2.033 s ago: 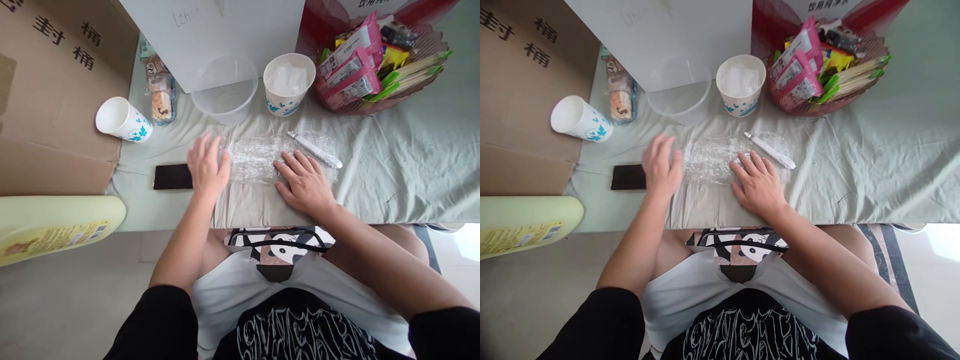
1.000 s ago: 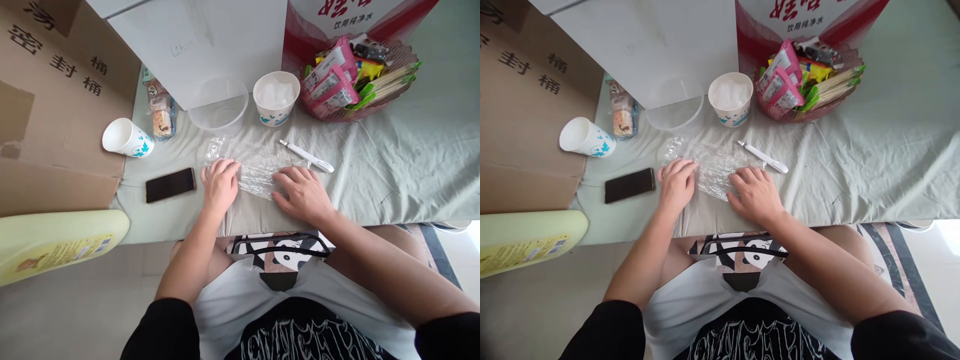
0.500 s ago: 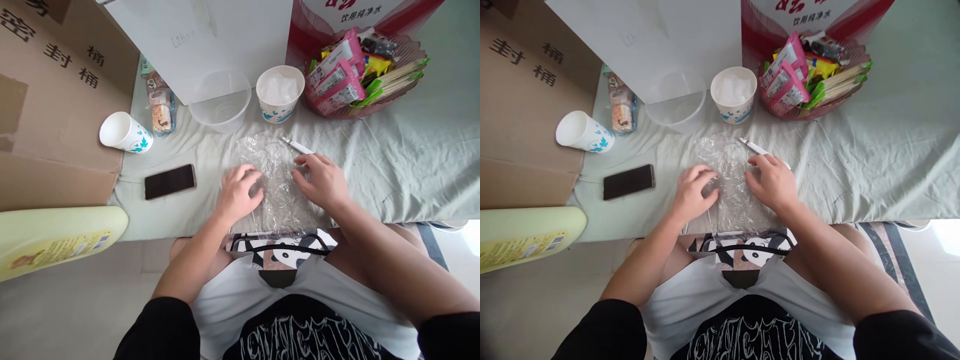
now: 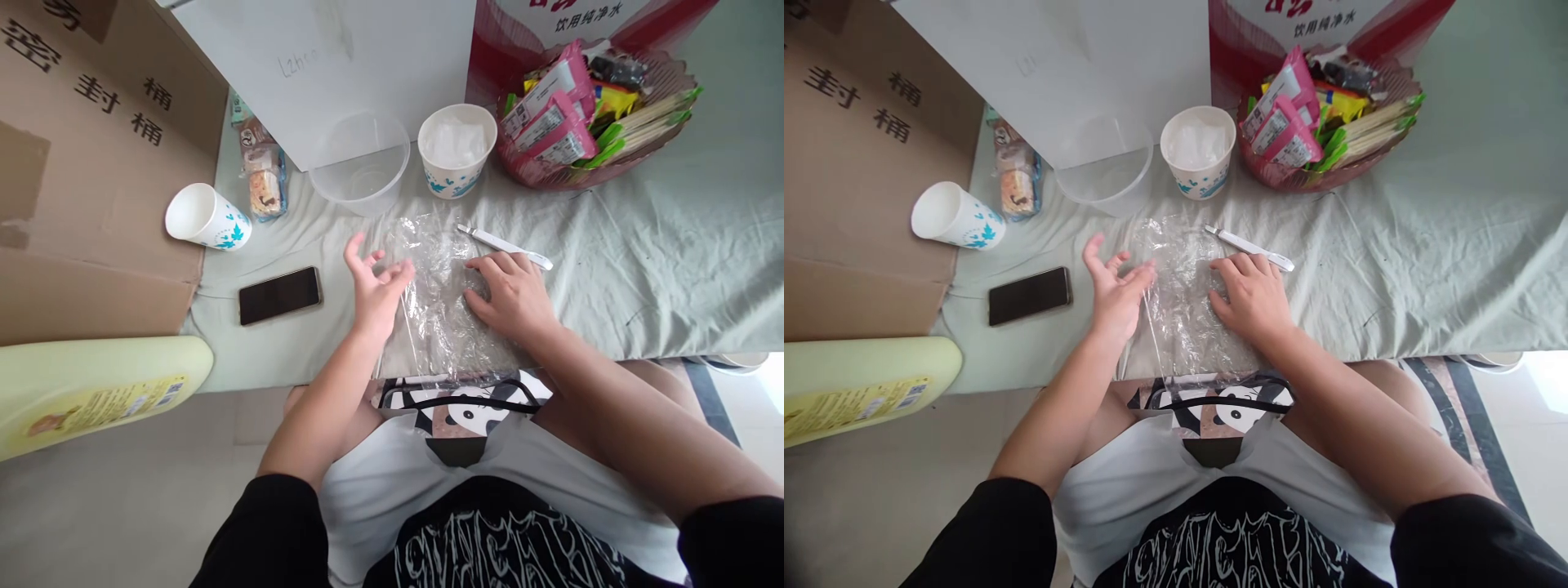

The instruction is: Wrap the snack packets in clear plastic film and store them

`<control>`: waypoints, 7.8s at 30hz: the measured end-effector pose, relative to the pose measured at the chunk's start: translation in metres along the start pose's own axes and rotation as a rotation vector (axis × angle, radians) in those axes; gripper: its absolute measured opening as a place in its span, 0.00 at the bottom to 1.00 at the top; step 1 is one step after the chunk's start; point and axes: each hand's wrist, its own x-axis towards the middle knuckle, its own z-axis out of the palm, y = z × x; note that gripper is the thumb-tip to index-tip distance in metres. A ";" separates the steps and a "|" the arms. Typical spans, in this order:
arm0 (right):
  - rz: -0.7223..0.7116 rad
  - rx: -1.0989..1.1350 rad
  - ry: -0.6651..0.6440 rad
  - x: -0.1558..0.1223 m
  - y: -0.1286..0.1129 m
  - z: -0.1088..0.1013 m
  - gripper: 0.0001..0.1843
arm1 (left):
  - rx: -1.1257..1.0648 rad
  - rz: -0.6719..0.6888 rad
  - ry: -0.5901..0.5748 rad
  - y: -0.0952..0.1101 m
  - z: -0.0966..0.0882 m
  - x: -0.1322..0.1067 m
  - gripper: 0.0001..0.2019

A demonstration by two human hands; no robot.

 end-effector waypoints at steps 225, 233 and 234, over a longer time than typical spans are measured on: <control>-0.060 1.032 0.050 -0.001 -0.031 0.016 0.20 | -0.132 0.270 -0.505 0.008 0.020 -0.016 0.35; 0.269 1.053 0.145 0.005 -0.028 0.014 0.12 | -0.158 0.093 -0.339 0.011 0.021 -0.015 0.29; 0.277 1.040 0.187 0.006 -0.026 0.015 0.13 | -0.182 0.088 -0.330 0.010 0.021 -0.014 0.28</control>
